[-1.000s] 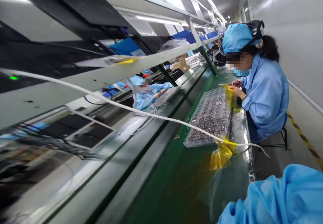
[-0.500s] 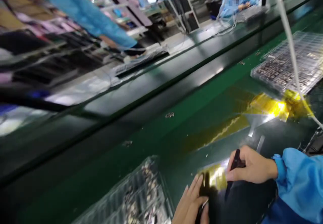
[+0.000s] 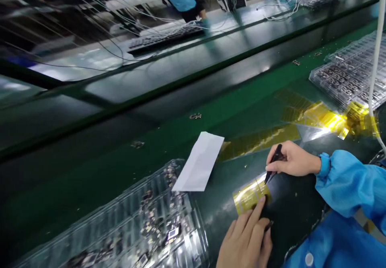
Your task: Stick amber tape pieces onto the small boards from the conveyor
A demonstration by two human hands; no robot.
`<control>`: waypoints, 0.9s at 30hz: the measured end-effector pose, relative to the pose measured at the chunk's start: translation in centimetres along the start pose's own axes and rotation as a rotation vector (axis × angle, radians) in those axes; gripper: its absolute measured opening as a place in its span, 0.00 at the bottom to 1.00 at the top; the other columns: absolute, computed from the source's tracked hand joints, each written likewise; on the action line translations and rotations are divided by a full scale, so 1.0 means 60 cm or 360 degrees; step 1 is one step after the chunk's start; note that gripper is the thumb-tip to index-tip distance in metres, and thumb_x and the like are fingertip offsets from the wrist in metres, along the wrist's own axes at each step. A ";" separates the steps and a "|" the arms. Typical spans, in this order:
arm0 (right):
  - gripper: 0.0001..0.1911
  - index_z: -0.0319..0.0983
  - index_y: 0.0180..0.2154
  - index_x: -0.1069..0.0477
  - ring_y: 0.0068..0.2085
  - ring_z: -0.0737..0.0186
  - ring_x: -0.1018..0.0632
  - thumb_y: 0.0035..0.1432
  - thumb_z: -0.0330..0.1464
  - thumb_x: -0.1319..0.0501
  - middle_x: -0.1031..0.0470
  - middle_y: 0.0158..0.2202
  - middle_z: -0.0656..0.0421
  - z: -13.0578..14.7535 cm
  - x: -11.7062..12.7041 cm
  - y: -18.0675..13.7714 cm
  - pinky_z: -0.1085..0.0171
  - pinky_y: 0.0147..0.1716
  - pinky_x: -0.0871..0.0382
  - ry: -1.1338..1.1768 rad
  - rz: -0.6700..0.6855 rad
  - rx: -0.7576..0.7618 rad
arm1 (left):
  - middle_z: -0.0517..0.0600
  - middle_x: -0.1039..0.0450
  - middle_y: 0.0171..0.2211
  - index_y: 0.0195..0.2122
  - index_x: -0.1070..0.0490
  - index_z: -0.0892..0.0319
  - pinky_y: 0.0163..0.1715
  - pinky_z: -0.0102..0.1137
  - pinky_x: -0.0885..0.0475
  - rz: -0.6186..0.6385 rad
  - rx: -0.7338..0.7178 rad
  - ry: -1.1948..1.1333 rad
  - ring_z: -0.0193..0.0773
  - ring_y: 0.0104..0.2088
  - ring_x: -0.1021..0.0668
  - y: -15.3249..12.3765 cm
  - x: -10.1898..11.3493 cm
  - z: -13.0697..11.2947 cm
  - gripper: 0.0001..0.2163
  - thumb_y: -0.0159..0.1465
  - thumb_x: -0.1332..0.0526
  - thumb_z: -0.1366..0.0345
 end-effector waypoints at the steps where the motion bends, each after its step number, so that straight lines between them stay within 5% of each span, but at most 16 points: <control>1: 0.11 0.35 0.30 0.31 0.26 0.67 0.23 0.50 0.37 0.37 0.27 0.23 0.62 -0.002 -0.002 0.008 0.69 0.27 0.27 0.0012 0.0015 -0.0020 | 0.55 0.31 0.52 0.31 0.30 0.58 0.28 0.35 0.29 0.0038 -0.0020 0.0037 0.41 0.33 0.26 0.010 -0.003 -0.002 0.07 0.57 0.47 0.73; 7: 0.09 0.35 0.29 0.33 0.26 0.67 0.23 0.50 0.34 0.37 0.29 0.22 0.62 -0.013 -0.011 0.030 0.70 0.24 0.29 0.0043 0.0057 -0.0076 | 0.56 0.32 0.53 0.30 0.31 0.58 0.25 0.36 0.28 0.0110 -0.0009 0.0137 0.43 0.31 0.28 0.040 -0.015 -0.003 0.06 0.54 0.45 0.74; 27: 0.15 0.34 0.25 0.32 0.23 0.68 0.25 0.42 0.37 0.31 0.29 0.19 0.63 -0.018 -0.014 0.037 0.69 0.24 0.30 0.0226 0.0077 -0.0207 | 0.55 0.33 0.53 0.31 0.32 0.59 0.26 0.36 0.28 0.0159 0.0028 -0.0009 0.41 0.31 0.29 0.032 -0.012 0.004 0.07 0.58 0.47 0.74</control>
Point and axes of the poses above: each hand's wrist, its own y-axis towards the middle knuckle, its own x-axis out of the back of the hand, z = x × y, the point moved 5 cm from there along y, towards the middle knuckle
